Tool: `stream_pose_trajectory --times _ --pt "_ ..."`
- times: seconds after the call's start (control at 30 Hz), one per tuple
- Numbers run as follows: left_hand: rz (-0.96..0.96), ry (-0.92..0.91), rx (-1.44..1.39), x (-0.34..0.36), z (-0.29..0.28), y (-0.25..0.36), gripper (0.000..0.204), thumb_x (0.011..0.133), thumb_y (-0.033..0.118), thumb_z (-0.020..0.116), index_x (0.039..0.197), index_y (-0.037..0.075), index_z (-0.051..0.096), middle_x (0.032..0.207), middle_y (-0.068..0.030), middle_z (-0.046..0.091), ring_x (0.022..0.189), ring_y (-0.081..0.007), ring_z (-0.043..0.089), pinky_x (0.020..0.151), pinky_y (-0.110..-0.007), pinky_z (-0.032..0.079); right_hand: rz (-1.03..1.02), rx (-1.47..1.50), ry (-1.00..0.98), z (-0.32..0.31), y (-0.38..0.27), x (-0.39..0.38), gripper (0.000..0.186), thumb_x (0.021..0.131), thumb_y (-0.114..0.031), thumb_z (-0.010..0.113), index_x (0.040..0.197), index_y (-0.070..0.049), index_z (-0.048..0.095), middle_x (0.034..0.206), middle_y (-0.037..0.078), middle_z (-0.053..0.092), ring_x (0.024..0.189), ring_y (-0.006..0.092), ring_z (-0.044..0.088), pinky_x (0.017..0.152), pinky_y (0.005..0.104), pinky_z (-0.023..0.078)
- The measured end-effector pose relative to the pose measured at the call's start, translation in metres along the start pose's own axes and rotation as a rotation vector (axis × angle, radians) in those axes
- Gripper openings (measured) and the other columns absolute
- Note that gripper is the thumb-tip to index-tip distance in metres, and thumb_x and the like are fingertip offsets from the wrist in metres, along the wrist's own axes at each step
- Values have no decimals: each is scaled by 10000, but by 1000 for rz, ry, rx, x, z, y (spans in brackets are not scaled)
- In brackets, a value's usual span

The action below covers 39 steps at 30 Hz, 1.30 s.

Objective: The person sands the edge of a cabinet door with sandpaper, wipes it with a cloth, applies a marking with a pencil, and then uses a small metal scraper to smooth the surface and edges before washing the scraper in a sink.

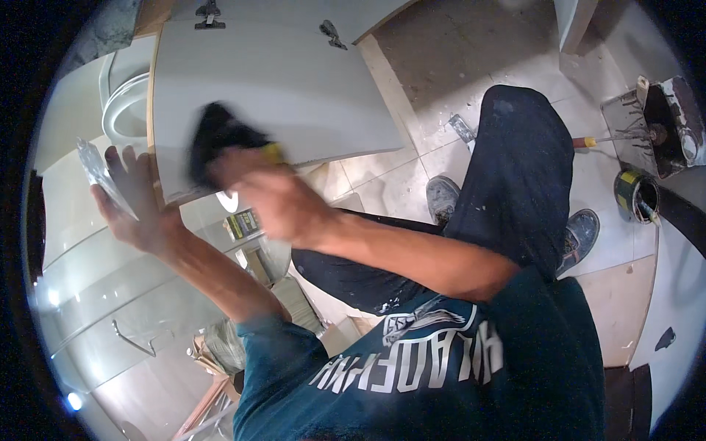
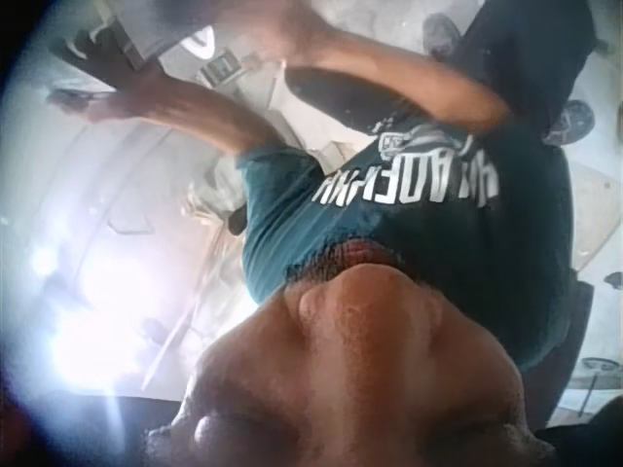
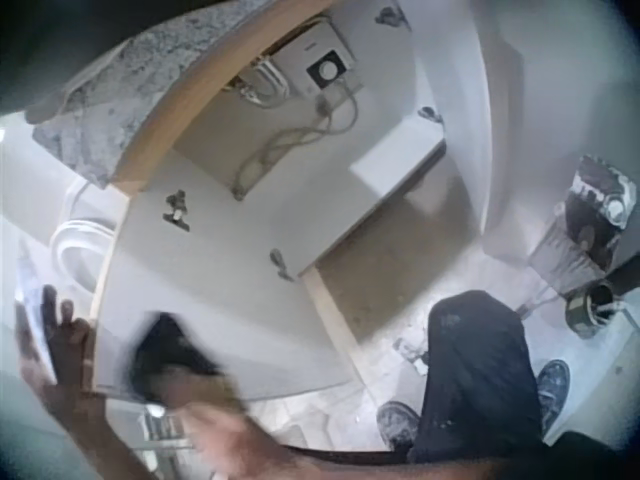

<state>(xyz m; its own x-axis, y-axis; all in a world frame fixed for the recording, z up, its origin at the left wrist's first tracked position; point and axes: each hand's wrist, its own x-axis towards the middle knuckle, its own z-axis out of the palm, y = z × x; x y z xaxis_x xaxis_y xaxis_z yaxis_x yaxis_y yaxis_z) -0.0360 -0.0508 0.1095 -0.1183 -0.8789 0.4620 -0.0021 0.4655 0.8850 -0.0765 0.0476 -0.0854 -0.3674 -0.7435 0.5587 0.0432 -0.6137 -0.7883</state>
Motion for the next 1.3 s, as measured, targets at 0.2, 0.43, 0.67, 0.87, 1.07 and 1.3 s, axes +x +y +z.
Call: stream_pose_trajectory --times 0.2,0.43,0.67,0.87,1.07,1.3 --pt "-40 -388 -247 14 -24 4 541 1093 383 311 1379 -43 484 1296 -166 616 1140 -291 597 924 -437 535 590 -467 202 -59 170 -138 462 912 90 467 1372 87 506 1323 332 578 1191 471 593 1024 488 501" --pt "58 -118 34 1 -19 -4 553 1071 443 374 1365 -8 500 1215 -137 643 989 -219 649 872 -364 560 383 -290 165 -27 68 -86 447 893 97 448 1333 105 524 1365 342 543 1315 447 521 1113 450 438" --pt "41 -94 5 1 -13 -2 535 1070 424 385 1361 -11 496 1202 -146 640 994 -231 644 853 -366 561 435 -400 92 -40 97 -101 474 878 106 479 1350 116 524 1331 369 553 1264 468 550 1104 436 448" --pt "51 -98 32 4 -12 0 535 1067 425 386 1335 -22 508 1102 -162 641 926 -251 637 835 -377 556 691 -342 61 -64 115 -97 517 860 106 465 1375 86 517 1321 322 582 1226 464 574 1075 457 471" --pt "-30 -228 -43 10 -31 -2 535 1064 418 389 1328 -31 513 1113 -179 643 908 -263 646 846 -377 548 332 -210 207 -25 37 -61 412 853 97 447 1244 62 571 1111 313 635 1060 479 630 919 526 510" --pt "70 -34 67 3 -20 -3 532 1073 410 390 1319 -43 523 1073 -184 654 897 -247 633 823 -380 548 1206 -452 54 -71 192 -114 469 905 -27 497 1367 34 553 1210 278 661 1158 437 626 1013 487 493"
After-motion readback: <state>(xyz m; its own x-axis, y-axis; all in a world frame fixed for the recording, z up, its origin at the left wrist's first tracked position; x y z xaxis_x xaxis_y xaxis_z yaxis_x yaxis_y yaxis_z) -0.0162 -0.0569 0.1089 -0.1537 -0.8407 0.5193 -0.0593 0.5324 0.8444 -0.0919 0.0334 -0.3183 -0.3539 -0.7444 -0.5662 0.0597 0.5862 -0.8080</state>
